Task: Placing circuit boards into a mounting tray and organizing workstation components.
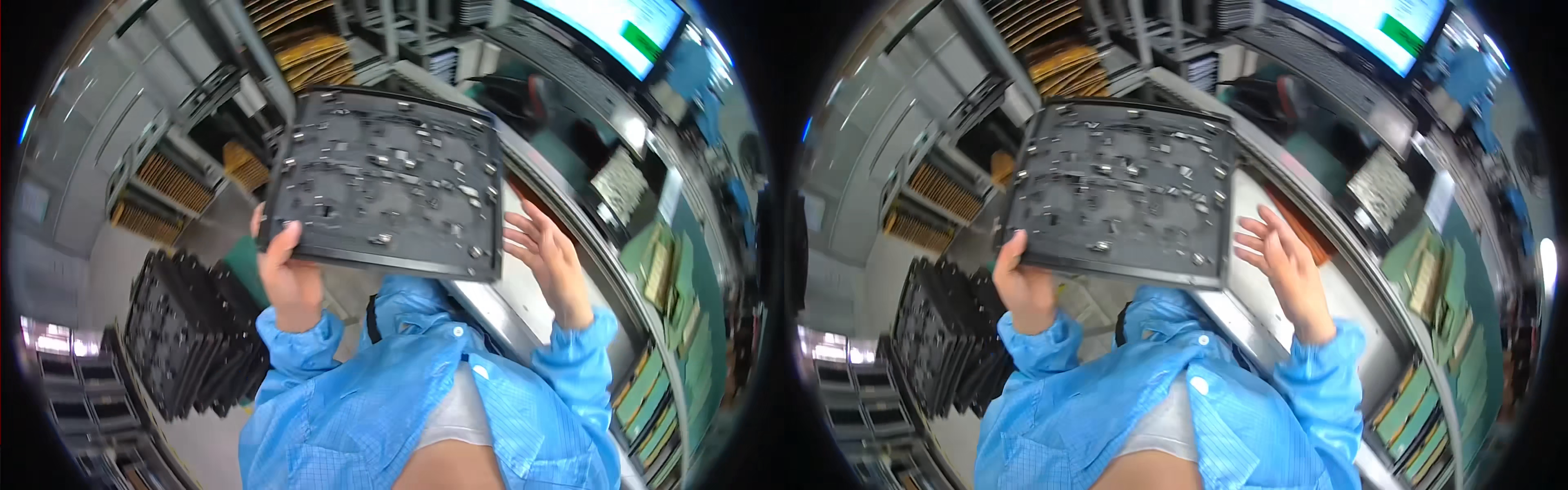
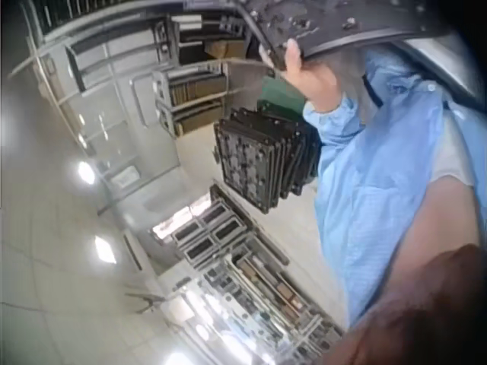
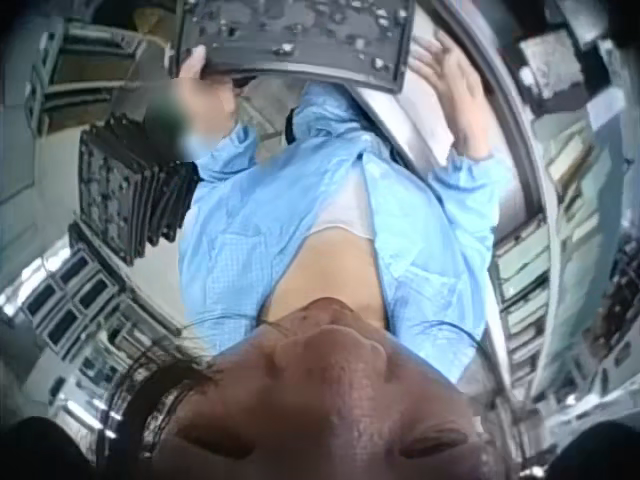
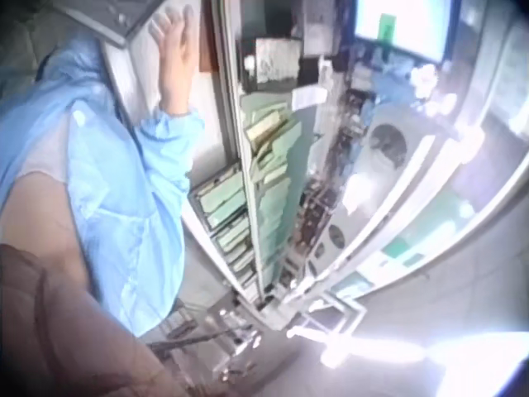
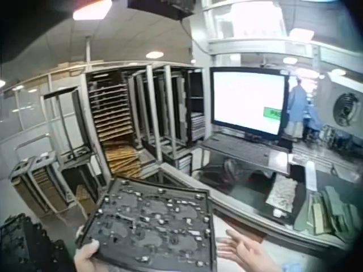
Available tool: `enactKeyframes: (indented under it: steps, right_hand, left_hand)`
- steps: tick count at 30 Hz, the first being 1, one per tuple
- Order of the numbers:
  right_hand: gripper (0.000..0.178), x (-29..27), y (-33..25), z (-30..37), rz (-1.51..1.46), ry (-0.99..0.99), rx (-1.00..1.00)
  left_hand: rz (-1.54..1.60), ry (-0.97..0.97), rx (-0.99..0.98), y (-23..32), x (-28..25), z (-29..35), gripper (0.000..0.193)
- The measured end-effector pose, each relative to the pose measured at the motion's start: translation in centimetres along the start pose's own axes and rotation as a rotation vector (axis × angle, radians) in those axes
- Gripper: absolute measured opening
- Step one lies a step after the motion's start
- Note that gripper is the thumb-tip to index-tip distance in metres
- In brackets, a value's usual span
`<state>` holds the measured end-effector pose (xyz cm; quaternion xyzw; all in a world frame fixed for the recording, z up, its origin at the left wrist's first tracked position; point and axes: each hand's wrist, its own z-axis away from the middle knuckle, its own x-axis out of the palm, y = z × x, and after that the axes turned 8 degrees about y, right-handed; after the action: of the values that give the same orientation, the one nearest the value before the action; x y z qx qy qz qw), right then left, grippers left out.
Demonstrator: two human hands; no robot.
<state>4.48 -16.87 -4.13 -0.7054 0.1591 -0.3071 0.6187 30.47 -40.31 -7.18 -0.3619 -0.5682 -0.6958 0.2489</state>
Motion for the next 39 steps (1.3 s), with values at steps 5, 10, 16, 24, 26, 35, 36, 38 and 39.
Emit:
enactKeyframes:
  steps: [5,10,16,24,26,35,36,38,39]
  right_hand:
    - [0.059,-2.7,-1.8,0.6,-0.262,0.235,-0.077]
    - [0.061,-5.7,-2.3,3.3,0.116,0.439,-0.43]
    - [0.059,-9.2,-1.8,5.3,0.82,0.442,-0.525]
    - [0.061,-13.1,0.8,5.8,0.877,0.362,-0.471]
    - [0.059,-14.0,2.0,6.6,0.81,0.387,-0.415]
    - [0.069,-12.1,0.0,8.2,0.103,0.644,-0.448]
    - [0.068,-10.9,-0.6,8.3,0.014,0.669,-0.342]
    - [0.056,-10.2,-0.1,9.4,-0.151,0.712,-0.162]
    - [0.049,-10.5,0.7,9.3,-0.248,0.67,-0.054]
  left_hand:
    - [-0.124,-0.64,-0.268,-5.7,5.7,-6.0,0.073]
    - [-0.622,-1.005,-0.322,-15.1,11.2,-10.8,0.079]
    - [-0.547,-0.887,-0.552,-24.4,13.6,-7.0,0.083]
    - [-0.745,-0.775,-0.582,-26.3,11.8,-5.2,0.077]
    - [-0.81,-0.781,-0.575,-26.5,11.6,-4.9,0.077]
    - [-0.719,-1.156,-0.263,-22.3,19.5,-5.4,0.053]
    - [-0.898,-1.124,-0.276,-20.9,20.4,-5.4,0.05]
    - [-1.244,-1.073,-0.263,-19.0,21.8,-4.5,0.046]
    - [-1.335,-1.128,-0.305,-19.2,21.5,-5.3,0.046]
